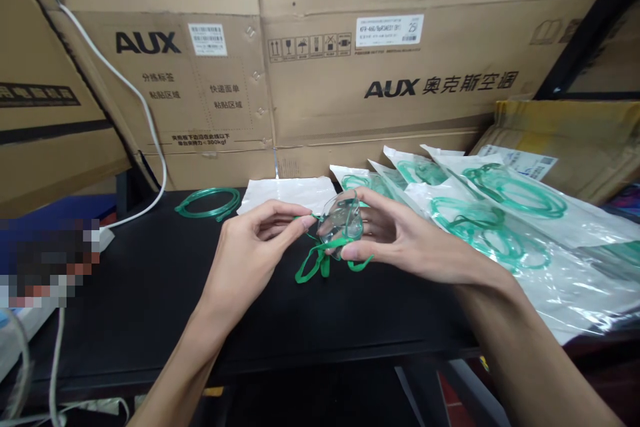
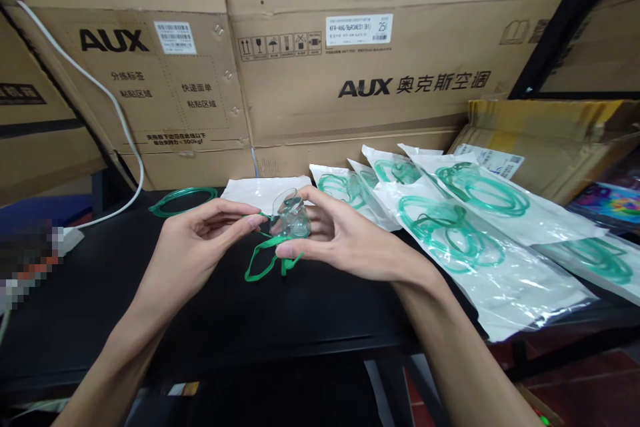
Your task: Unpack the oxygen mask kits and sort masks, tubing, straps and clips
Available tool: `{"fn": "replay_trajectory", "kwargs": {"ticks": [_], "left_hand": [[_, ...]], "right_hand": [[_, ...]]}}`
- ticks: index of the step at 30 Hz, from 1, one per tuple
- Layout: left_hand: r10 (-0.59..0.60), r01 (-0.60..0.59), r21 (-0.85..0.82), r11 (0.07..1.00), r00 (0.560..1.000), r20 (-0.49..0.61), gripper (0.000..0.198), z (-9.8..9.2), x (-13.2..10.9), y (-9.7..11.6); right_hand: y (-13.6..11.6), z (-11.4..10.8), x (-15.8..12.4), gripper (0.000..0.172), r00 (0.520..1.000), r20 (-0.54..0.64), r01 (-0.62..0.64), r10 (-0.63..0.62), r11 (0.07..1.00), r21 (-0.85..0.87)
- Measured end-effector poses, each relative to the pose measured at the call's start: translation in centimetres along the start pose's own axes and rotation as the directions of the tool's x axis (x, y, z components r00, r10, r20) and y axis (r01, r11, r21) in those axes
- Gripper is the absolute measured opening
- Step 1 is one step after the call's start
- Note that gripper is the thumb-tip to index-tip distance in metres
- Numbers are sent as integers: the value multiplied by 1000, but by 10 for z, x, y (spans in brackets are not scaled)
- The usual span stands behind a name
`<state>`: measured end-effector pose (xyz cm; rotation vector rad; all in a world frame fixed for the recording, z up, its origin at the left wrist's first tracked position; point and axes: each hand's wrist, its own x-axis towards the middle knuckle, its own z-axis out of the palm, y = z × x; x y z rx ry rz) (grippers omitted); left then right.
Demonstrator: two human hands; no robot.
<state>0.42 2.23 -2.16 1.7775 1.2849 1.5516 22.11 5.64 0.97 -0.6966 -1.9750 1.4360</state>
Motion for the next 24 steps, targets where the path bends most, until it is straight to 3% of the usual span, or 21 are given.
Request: {"fn": "replay_trajectory", "kwargs": {"ticks": [15, 24], "left_hand": [[18, -18, 22, 1000, 1000, -11, 9, 2, -3, -1], [19, -19, -31, 999, 1000, 4, 10, 1, -2, 3]], "right_hand": [[0, 1, 0, 43, 999, 37, 4, -4, 1000, 11], [9, 0, 4, 39, 988, -37, 145, -150, 983, -108]]}}
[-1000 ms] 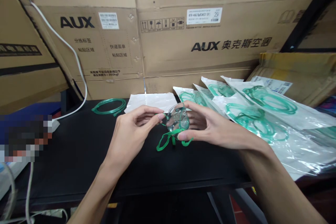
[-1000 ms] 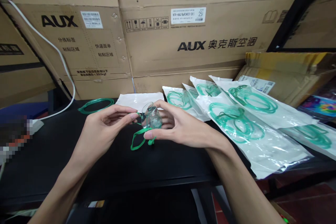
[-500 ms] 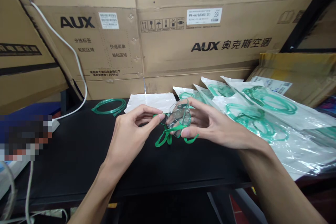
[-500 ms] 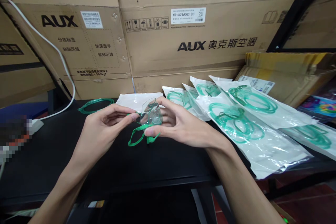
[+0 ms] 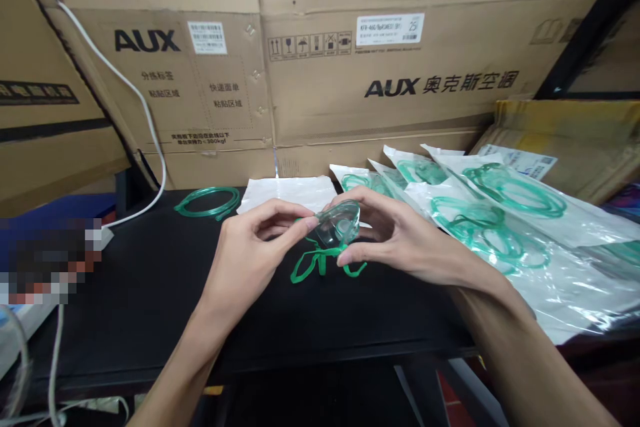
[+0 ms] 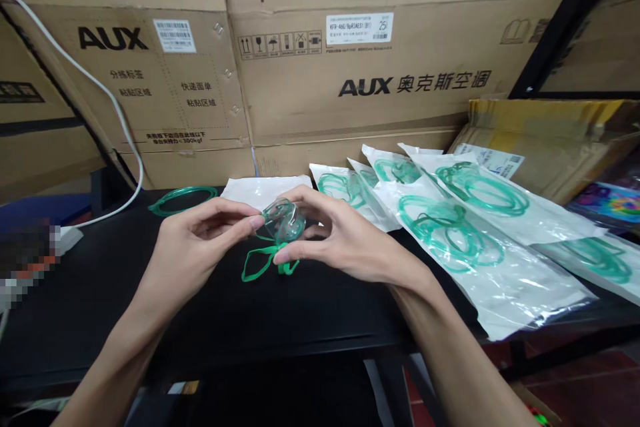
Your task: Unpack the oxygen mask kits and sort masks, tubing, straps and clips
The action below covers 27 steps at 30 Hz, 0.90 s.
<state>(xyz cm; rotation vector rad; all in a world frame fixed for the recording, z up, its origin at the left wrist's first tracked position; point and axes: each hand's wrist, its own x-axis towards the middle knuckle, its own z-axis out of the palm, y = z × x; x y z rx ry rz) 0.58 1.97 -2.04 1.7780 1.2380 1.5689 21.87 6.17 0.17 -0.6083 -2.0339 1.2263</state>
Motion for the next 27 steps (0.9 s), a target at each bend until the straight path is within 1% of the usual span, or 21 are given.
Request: {"fn": "replay_trajectory", "kwargs": {"ticks": [2, 5, 8, 10, 11, 13, 14, 16, 18, 21, 25, 27], "left_hand": [[-1, 1, -12, 1000, 1000, 2, 10, 0, 0, 1], [-4, 4, -25, 1000, 1000, 1, 8, 1, 1, 1], [-4, 5, -50, 999, 1000, 5, 8, 1, 2, 1], [-2, 3, -80, 997, 1000, 9, 11, 1, 3, 0], [-2, 3, -95, 995, 1000, 14, 13, 1, 3, 0], [-3, 7, -120, 993, 999, 35, 16, 0, 3, 0], [-4, 10, -126, 992, 999, 53, 16, 0, 3, 0], [-3, 15, -125, 992, 996, 90, 17, 0, 2, 0], [-3, 17, -111, 994, 993, 120, 17, -1, 2, -2], [-13, 25, -86, 996, 990, 143, 18, -1, 1, -3], [-21, 35, -77, 996, 986, 168, 17, -1, 0, -4], [-45, 63, -85, 994, 979, 198, 18, -2, -1, -3]], "right_hand": [[2, 1, 1, 39, 1000, -25, 10, -10, 1000, -1], [3, 2, 1, 39, 999, -48, 6, -4, 999, 45], [1, 3, 0, 46, 998, -55, 10, -6, 998, 70], [0, 3, -2, 51, 998, -47, 38, -34, 995, 88], [-1, 2, -2, 51, 997, -45, 60, -56, 993, 100], [-1, 1, -2, 39, 993, -69, 103, -97, 990, 94], [-1, 1, -2, 33, 989, -92, 119, -113, 991, 63], [-1, 2, 0, 27, 982, -141, 119, -123, 992, -32], [0, 4, 2, 23, 980, -166, 99, -114, 991, -96], [2, 8, 5, 16, 983, -156, 82, -93, 994, -74], [5, 10, 5, 9, 983, -146, 109, -112, 994, -28], [5, 11, 4, 8, 981, -153, 112, -116, 993, -34]]}}
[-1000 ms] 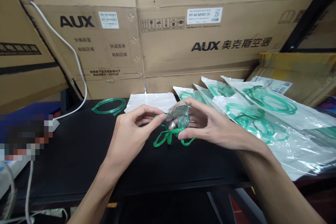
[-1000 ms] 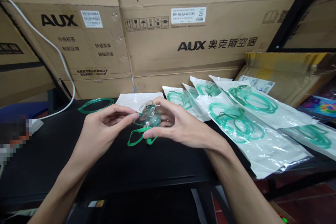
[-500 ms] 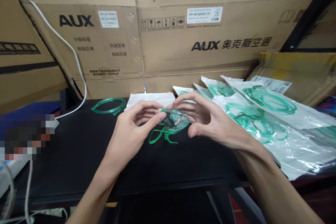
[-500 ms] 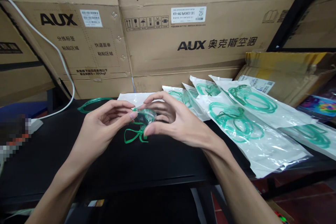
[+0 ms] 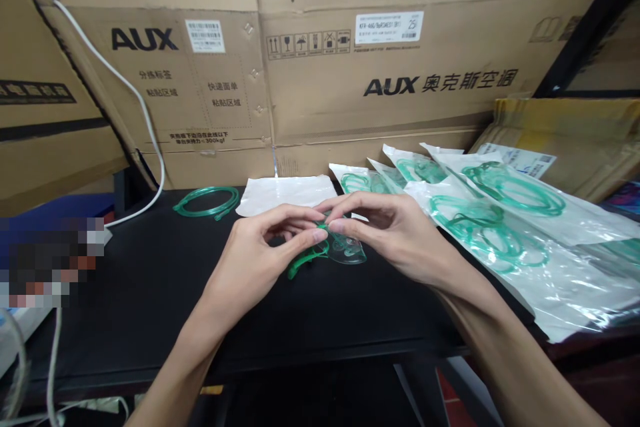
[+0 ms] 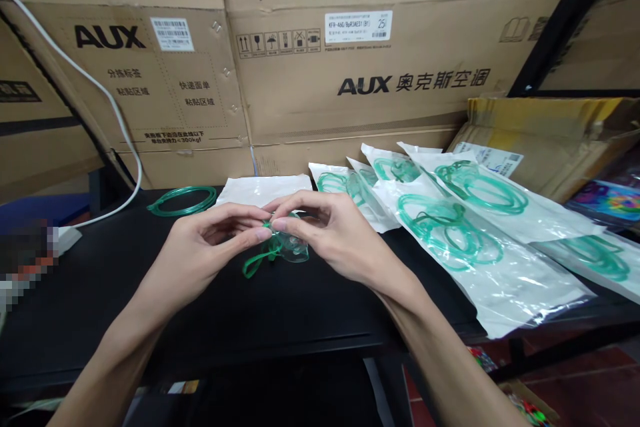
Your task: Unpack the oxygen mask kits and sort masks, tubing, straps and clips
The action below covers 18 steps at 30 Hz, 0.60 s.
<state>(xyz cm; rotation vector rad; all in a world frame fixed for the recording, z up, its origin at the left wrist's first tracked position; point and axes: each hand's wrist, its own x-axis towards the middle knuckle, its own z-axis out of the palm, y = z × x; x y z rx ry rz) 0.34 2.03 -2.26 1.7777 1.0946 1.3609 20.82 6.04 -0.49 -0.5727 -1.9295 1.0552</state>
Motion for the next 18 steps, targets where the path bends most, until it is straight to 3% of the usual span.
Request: {"fn": "replay_trajectory", "kwargs": {"ticks": [5, 9, 14, 18], "left_hand": [[-87, 94, -67, 993, 990, 109, 19, -1, 1, 4], [-102, 110, -74, 991, 990, 102, 22, -2, 3, 6], [-126, 134, -74, 988, 987, 103, 23, -3, 3, 3], [-131, 137, -72, 988, 987, 89, 16, -2, 3, 0]], "right_hand": [[-3, 7, -1, 10, 996, -64, 58, -65, 993, -106], [-2, 16, -1, 16, 987, -83, 118, -140, 967, -227], [4, 19, -3, 19, 969, -21, 209, -246, 863, -460], [5, 20, -5, 19, 962, 28, 244, -270, 816, -523]]}}
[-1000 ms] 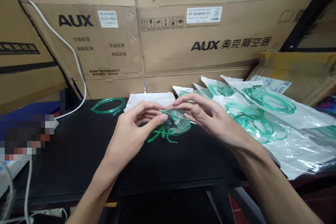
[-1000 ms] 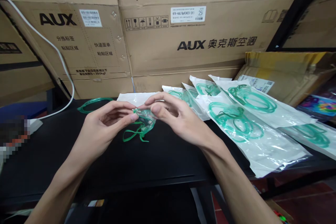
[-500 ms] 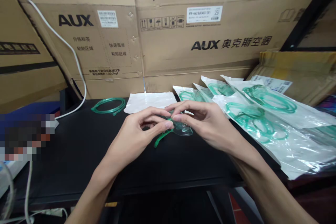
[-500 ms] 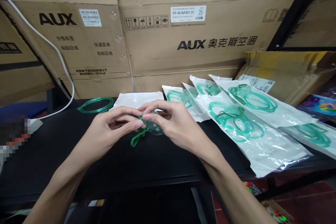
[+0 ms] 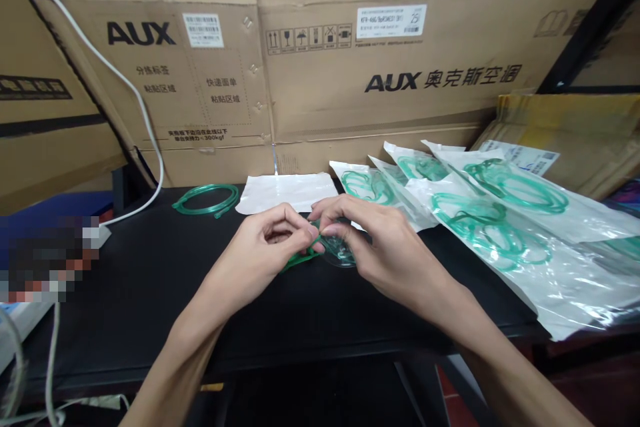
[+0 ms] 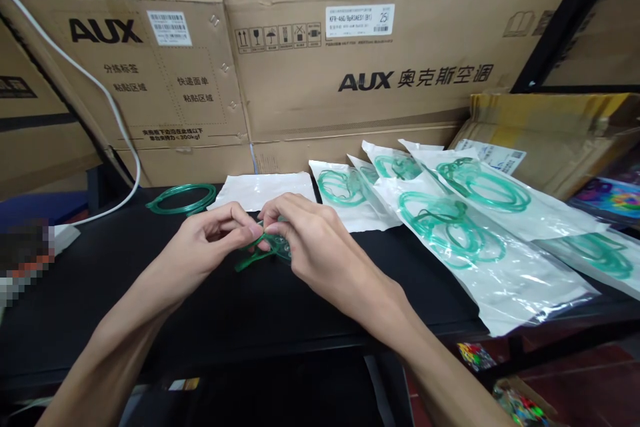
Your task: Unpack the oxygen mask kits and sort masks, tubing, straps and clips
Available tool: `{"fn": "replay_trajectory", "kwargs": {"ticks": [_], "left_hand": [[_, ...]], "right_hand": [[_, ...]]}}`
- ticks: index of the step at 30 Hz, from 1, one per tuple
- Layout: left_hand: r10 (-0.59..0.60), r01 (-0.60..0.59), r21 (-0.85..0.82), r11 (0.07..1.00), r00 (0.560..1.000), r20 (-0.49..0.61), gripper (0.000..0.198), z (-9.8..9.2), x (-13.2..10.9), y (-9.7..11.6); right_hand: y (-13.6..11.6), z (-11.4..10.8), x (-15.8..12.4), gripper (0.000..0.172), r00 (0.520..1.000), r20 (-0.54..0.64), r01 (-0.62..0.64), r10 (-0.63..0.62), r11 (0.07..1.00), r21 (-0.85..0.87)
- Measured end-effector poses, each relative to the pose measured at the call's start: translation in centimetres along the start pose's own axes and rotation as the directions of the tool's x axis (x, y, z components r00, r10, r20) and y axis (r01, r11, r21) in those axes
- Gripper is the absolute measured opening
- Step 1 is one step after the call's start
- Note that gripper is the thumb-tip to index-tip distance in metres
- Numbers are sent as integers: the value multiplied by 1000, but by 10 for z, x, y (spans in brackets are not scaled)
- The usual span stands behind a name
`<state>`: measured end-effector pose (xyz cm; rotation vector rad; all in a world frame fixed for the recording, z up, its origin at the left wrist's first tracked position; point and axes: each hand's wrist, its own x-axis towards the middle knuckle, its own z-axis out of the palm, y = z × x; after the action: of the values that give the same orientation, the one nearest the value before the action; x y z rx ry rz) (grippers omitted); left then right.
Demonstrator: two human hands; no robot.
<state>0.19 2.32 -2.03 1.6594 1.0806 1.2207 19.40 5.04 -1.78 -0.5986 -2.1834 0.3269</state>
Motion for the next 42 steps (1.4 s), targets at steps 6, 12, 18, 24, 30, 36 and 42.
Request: {"fn": "replay_trajectory", "kwargs": {"ticks": [6, 12, 18, 24, 30, 36, 42], "left_hand": [[23, -24, 57, 998, 1000, 12, 14, 0, 0, 2], [9, -11, 53, 999, 1000, 22, 14, -1, -1, 1], [3, -4, 64, 998, 1000, 21, 16, -1, -1, 2], [-9, 7, 99, 995, 1000, 19, 15, -2, -1, 1], [-27, 26, 154, 988, 1000, 6, 16, -2, -1, 0], [-26, 34, 250, 968, 999, -36, 26, 2, -3, 1], [63, -11, 461, 888, 993, -98, 33, 7, -5, -1]], "right_hand": [[-4, -7, 2, 21, 1000, -5, 19, -19, 998, -63], [2, -27, 5, 19, 992, -121, -40, 22, 988, -147], [6, -32, 4, 18, 990, -140, -54, 32, 987, -151], [11, -37, 3, 14, 975, -200, -125, 99, 985, -120], [15, -45, 2, 10, 938, -310, -218, 158, 961, -170], [2, -31, 3, 12, 964, -210, -181, 163, 981, -68], [-13, -18, 4, 16, 989, -79, -122, 124, 992, 29]]}}
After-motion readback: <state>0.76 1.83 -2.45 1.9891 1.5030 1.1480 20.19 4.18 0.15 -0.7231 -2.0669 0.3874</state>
